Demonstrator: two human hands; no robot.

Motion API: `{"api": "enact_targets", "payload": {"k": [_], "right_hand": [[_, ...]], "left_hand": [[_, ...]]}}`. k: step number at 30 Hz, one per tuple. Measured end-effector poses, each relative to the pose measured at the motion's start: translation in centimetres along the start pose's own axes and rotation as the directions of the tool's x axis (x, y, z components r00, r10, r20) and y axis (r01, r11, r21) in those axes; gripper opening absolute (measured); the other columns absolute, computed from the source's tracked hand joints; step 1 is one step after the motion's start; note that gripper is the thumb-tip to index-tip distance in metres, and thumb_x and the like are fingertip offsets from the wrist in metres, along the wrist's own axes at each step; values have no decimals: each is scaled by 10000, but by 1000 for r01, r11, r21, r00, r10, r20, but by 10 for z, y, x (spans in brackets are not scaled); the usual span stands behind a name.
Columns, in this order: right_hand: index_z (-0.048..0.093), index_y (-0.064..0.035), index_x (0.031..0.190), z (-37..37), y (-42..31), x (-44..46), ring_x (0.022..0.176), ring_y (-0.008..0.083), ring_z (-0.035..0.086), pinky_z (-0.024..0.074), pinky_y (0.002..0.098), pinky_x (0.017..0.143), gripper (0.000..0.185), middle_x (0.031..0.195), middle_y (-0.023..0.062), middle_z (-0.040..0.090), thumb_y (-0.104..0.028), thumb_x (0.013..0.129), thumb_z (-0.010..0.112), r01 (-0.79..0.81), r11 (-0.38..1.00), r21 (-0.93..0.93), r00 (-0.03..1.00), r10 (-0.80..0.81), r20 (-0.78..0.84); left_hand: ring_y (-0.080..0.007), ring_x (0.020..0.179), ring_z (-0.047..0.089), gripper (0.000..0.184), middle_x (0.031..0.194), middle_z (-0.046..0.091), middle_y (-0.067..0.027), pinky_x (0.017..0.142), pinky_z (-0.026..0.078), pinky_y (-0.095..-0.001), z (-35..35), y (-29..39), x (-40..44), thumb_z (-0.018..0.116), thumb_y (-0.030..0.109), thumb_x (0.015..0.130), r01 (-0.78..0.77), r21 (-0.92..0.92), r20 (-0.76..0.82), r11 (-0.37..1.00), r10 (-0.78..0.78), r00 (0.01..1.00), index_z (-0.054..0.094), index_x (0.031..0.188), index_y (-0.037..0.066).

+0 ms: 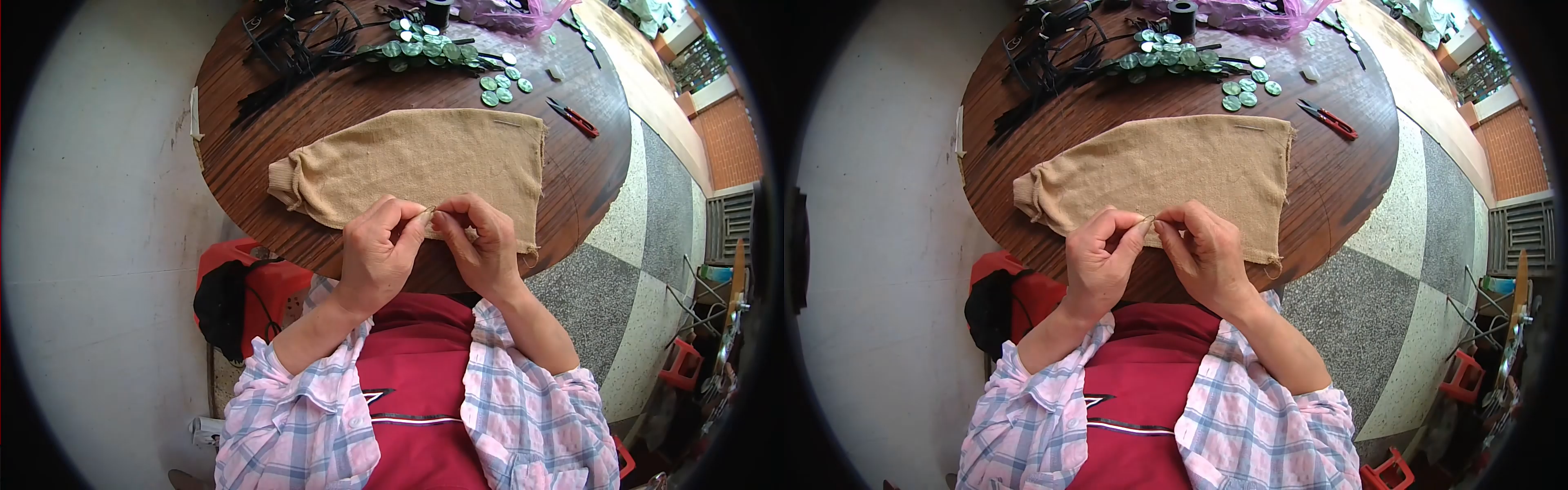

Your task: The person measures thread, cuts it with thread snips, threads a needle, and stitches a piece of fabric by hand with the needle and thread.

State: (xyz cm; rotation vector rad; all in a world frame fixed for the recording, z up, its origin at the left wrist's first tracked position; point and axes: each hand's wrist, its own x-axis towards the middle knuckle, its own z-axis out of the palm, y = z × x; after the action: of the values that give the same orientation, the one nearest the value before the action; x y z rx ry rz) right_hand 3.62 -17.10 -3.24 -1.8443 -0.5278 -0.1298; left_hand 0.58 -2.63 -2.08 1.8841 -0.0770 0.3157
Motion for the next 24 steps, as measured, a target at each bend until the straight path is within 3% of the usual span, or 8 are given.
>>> {"api": "enact_targets", "payload": {"k": [2,8,11,14,17,24], "right_hand": [[531,-12,819,0,0,0,545,146,526,408,249,471,89,681,82,538,-5,763,601,-6,1000,9,1000,6,21],[506,-9,823,-1,-3,2,572,205,548,418,279,485,90,687,107,525,2,768,576,17,1000,-6,999,-16,41],[504,-10,824,0,-2,2,572,207,551,418,280,484,98,692,108,527,-4,765,581,46,999,-11,999,-45,29],[505,-13,826,-2,-2,2,573,205,550,420,280,486,97,695,106,527,-4,765,581,15,1000,-14,999,-15,47],[506,-14,831,-2,-3,3,574,203,550,422,277,488,102,699,103,527,1,764,581,36,999,-36,998,-34,55],[502,-7,830,-4,1,5,577,226,542,421,297,495,114,704,106,522,27,752,579,165,984,-73,986,-162,44]], "left_hand": [[-31,565,451,38,649,509,2,499,358,-176,1,-2,0,586,24,801,-8,-10,-2,1000,8,1000,593,787,-11],[-5,583,450,63,672,549,36,516,365,-154,0,-3,-1,580,49,823,175,-180,72,968,-164,984,602,815,-9],[-24,556,492,84,623,590,-12,485,393,-195,1,-1,0,568,60,821,197,-238,65,951,-187,980,600,800,-14],[-15,562,487,91,622,587,-1,489,388,-176,-2,-1,0,562,61,828,265,-233,120,935,-243,963,603,800,-14],[19,581,441,85,654,546,58,502,331,-121,-1,0,0,581,67,830,273,-273,132,922,-245,961,614,856,-7],[16,569,437,93,643,545,57,494,329,-126,-4,-4,1,588,72,828,294,-260,168,920,-257,952,626,859,-7]]}}
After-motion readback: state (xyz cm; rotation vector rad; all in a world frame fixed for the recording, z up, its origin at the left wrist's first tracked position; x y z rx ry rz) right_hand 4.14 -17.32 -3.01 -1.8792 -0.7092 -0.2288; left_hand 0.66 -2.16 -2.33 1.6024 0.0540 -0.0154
